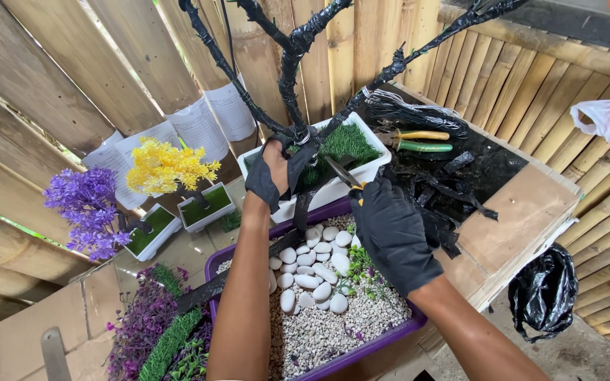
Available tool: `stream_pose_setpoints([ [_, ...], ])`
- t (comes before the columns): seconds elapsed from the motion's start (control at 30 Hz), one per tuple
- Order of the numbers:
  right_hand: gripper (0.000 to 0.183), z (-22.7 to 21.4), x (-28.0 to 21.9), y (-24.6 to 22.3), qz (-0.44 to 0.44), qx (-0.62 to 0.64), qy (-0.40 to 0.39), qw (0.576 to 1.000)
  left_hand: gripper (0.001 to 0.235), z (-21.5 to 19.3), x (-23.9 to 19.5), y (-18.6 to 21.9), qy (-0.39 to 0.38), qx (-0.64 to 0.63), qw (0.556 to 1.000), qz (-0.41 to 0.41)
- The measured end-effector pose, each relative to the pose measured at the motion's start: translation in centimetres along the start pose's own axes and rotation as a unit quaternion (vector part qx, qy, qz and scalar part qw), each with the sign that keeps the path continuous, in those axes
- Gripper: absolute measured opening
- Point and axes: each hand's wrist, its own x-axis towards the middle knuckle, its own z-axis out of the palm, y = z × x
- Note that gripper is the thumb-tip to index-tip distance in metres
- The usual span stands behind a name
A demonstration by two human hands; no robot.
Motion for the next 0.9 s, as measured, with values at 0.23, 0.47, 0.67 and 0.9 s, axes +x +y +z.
stream_pose_setpoints([
  [0.23,0.047,2.2,-2.7,0.3,-0.067,-0.052,0.028,0.996,0.053,-2.1,0.8,3.8,-0.090,-0.013,0.994,-0.056],
  [0.47,0.052,3.1,-3.3,1.1,-0.147,-0.125,0.070,0.979,0.059,-2.3,1.3,6.0,-0.163,0.004,0.981,-0.103],
  [0.67,0.048,2.2,-0.8,-1.5,0.036,-0.140,0.126,0.981,0.055,-2.8,1.0,7.1,-0.160,0.041,0.977,-0.138],
  [0.9,0.044,3.2,0.3,-4.2,0.124,-0.104,0.160,0.974,0.048,-2.7,0.9,6.8,-0.156,0.031,0.979,-0.127],
])
